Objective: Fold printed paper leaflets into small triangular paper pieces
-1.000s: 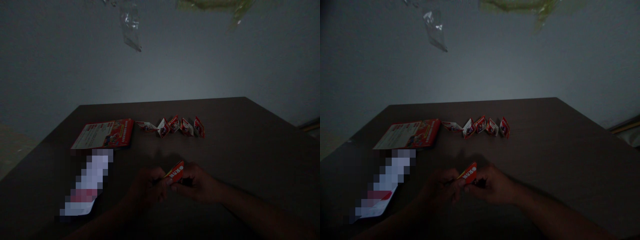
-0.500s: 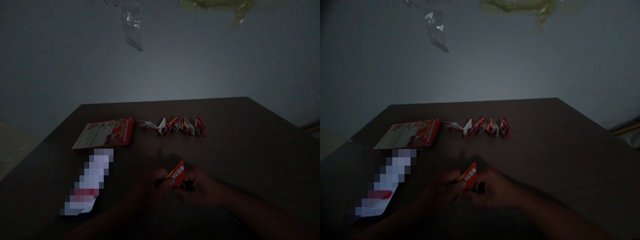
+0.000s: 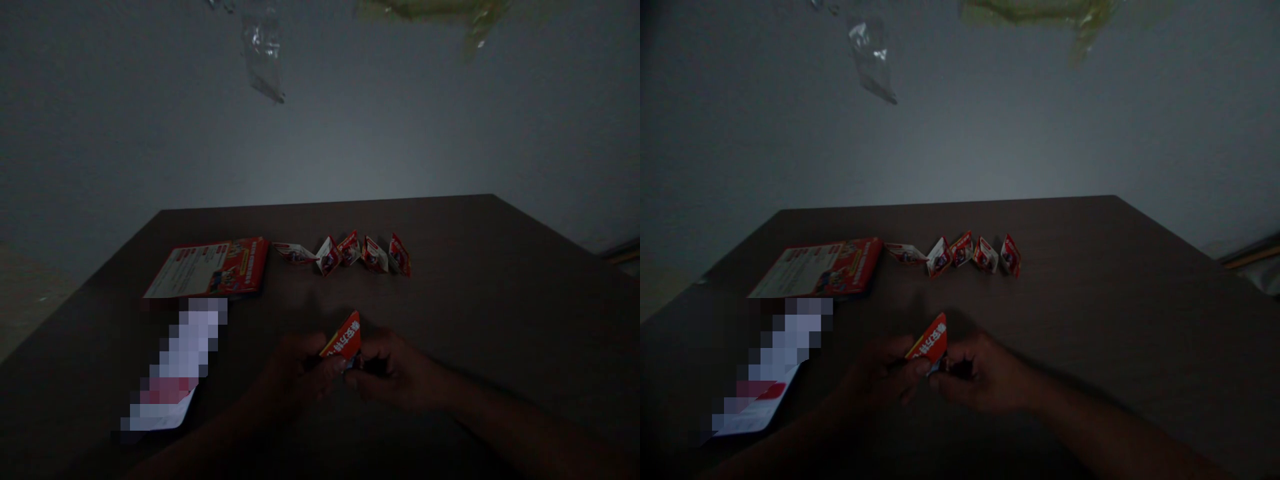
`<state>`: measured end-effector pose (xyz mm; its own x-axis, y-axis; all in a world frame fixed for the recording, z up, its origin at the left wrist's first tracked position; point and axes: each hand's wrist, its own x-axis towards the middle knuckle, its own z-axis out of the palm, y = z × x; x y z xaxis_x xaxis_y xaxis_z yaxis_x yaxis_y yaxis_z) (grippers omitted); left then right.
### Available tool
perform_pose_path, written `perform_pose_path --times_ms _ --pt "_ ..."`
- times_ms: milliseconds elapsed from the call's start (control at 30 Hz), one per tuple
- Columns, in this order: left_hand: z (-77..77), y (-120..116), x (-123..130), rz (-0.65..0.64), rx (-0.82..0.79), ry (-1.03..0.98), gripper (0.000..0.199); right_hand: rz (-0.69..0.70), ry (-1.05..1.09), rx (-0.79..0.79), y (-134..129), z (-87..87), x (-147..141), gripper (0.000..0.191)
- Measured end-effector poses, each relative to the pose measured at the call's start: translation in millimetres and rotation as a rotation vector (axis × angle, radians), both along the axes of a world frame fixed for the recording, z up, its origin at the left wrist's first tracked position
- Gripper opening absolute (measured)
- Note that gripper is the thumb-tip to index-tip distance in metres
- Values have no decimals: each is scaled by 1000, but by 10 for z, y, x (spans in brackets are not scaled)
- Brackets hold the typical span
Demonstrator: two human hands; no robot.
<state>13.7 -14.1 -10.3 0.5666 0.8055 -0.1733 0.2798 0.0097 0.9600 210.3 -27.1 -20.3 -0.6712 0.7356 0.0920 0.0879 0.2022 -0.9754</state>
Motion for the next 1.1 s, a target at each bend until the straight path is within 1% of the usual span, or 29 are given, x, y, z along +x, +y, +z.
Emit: perform_pose_path --times_ms 133,233,367,467,567,667,767,900,967,1100 --pt "5 -13 -14 51 -10 -23 31 -63 -24 11 -8 -8 16 28" --pt "-20 -10 -20 47 -7 -40 30 -87 -58 20 -20 2 22 31" --pt "-43 15 -27 65 24 -97 27 -59 -66 -32 -11 -17 15 34" --pt "-32 25 -24 104 20 -100 27 -73 -82 -1 -1 -26 15 39" --pt "-20 21 -19 106 11 -109 29 -82 -81 19 -3 -17 16 39" --pt "-30 23 -21 122 11 -113 30 -81 -71 -11 1 -24 4 38" --pt "-45 37 -24 168 19 -92 31 -136 -31 -14 15 -53 -15 33" --pt "-44 49 -22 174 54 -59 31 -273 -57 68 25 -80 -17 25" --pt "-50 48 -22 163 55 -44 30 -297 -109 148 30 -88 -9 23" --pt "-68 38 -18 118 81 -10 31 -295 -214 381 48 -99 4 18"
